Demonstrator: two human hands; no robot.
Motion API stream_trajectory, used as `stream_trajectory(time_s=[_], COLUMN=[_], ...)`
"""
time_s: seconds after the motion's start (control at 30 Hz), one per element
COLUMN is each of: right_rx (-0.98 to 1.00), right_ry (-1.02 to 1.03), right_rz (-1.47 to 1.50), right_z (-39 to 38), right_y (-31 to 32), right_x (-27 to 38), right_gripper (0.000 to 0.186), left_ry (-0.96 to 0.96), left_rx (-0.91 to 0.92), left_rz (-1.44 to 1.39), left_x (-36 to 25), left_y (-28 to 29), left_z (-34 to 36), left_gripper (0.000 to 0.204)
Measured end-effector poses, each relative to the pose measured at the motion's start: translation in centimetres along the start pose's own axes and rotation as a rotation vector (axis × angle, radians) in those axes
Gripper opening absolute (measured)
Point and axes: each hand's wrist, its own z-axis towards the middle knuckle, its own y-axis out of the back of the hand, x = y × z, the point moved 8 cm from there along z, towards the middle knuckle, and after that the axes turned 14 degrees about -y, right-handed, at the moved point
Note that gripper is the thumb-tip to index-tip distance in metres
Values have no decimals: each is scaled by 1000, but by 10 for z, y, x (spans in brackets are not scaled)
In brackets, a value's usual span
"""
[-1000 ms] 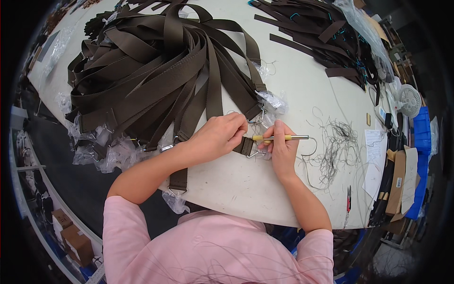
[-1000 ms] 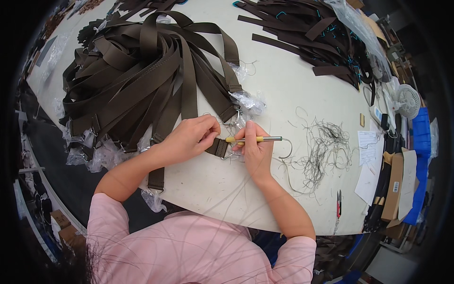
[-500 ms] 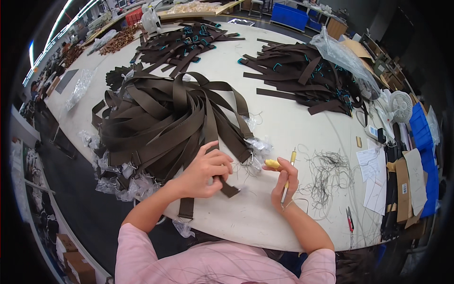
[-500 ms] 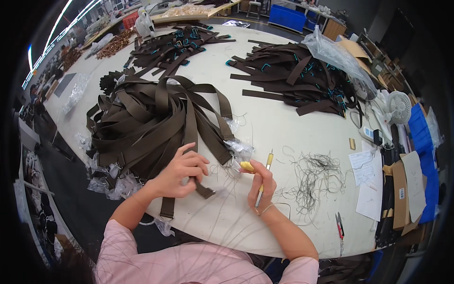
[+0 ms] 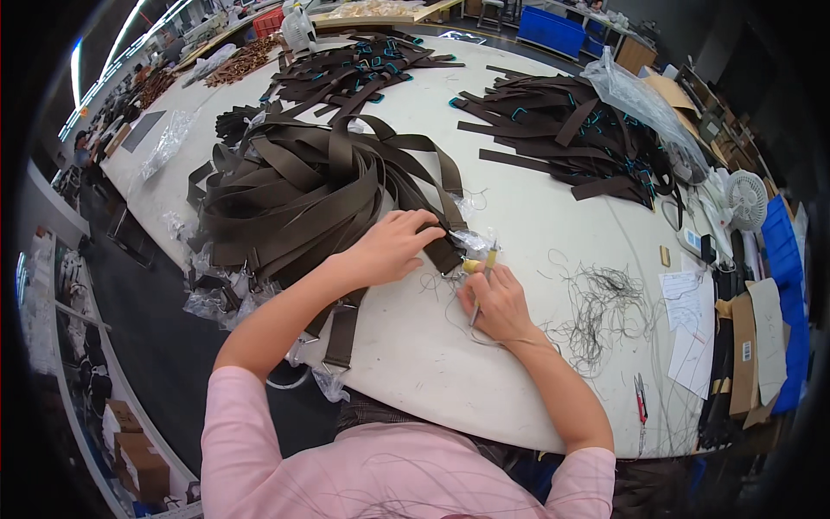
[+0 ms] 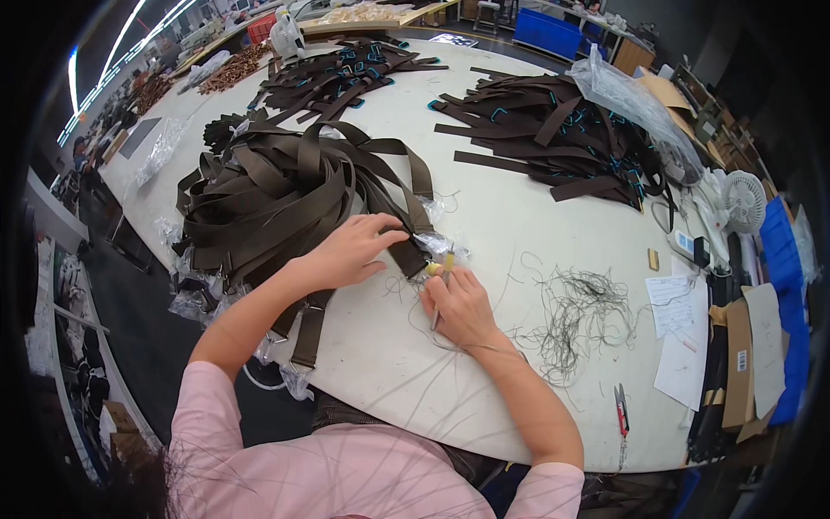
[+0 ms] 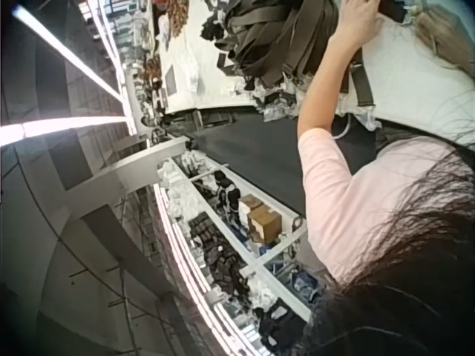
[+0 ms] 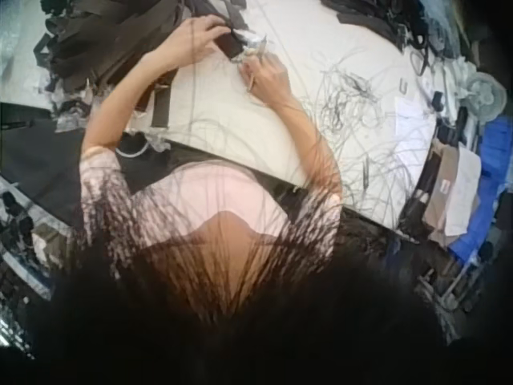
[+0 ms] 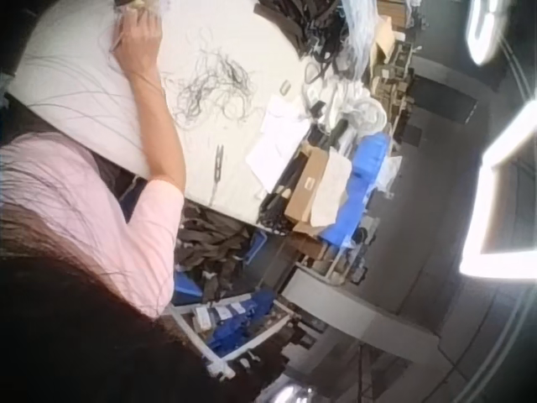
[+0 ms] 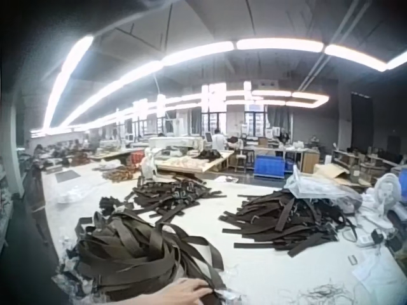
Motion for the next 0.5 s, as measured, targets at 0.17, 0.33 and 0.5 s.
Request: stream_trajectory(time_s=[0.17,0.33,0.5], right_rx=[-106,-349,-343], right_ry=[-113,-283,-168], right_rz=[-241,-165,58], right_z=[14,6,-4], right_y=[12,53,57], right_x=[-56,-99,-52], right_gripper=[16,24,28], left_ry=[26,-115,-42], left_rx=[-67,-226,59], left_rz=[106,311,-110], left_x=[43,26,-13], left_y=[-58,-50,-32], left_z=[51,58,8], left_gripper=[42,17,12])
